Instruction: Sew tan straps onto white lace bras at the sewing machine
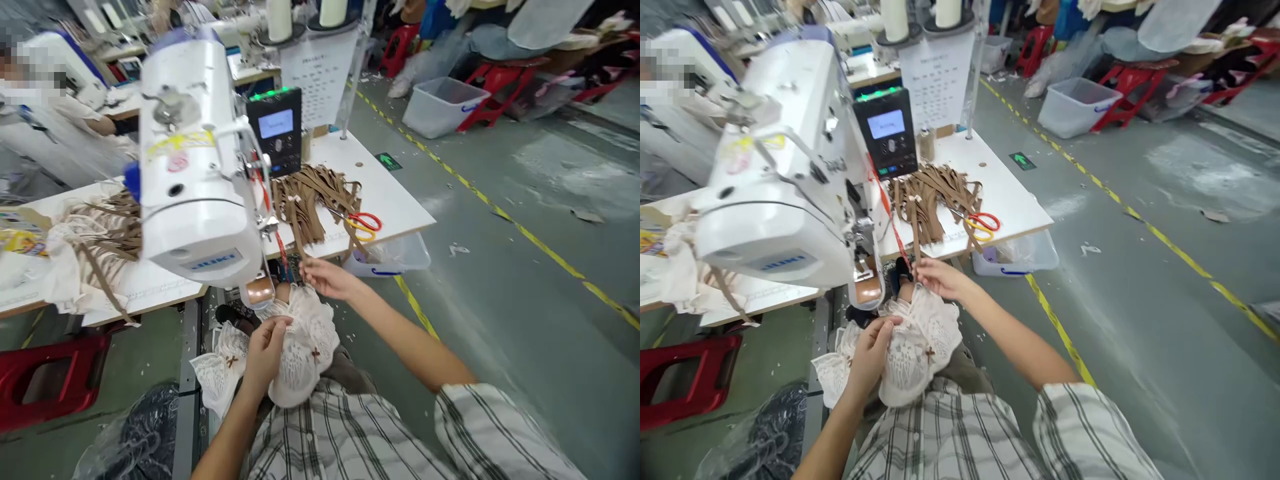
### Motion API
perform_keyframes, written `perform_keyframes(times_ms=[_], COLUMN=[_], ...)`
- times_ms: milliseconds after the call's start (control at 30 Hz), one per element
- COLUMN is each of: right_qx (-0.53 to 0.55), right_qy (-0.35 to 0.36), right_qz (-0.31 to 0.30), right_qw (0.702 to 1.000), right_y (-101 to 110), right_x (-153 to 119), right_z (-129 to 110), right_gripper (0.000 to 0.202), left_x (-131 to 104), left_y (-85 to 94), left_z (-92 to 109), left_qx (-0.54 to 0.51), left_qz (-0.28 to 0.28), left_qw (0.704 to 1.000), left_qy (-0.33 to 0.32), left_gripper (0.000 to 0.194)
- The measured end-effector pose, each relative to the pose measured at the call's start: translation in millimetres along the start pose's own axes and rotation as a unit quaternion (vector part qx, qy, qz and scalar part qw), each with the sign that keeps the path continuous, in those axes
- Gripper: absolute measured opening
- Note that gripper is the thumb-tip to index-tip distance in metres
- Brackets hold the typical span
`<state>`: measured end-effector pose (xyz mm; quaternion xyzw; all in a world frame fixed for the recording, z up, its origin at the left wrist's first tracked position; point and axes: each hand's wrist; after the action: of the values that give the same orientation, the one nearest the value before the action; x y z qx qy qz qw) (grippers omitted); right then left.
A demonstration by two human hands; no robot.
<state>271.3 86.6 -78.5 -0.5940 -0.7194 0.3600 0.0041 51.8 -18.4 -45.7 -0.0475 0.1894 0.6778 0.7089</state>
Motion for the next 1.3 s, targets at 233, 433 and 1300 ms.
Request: perform_keyframes(times_ms=[233,433,1300], right_qx=[-0.074,-0.001,-0.414], right_qy=[0.104,-0.082,0.392], right_qz=[-0.161,-0.158,0.033], right_qw=[0.979,0.984,0.821], right_y=[-29.0,-38.8,-79.7], right_x=[-37.4,-60.6,36.1], right_z=[48.0,74.8,-19.6], right_gripper=[0.018,0.054,0.017], left_x=[3.5,-5.7,33.6], left_y=[5.8,10.8,56.8], left_z=[14.0,22.6,27.1], left_qx=[-0.202,-0.088,0.297], left_qz=[-0.135,-0.075,0.057], left_qw=[0.963,0.993,0.925], left_qy=[0.12,-0.027,-0.229], left_gripper=[0.053,0.043,0.035])
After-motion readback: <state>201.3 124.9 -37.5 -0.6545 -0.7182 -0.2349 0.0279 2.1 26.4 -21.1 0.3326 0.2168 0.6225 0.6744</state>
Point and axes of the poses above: each hand's wrist, its own x-axis towards the middle knuckle, its own y-axis out of the back of the hand, z = x × y, and after that the axes turned 6 degrees about z, right-handed
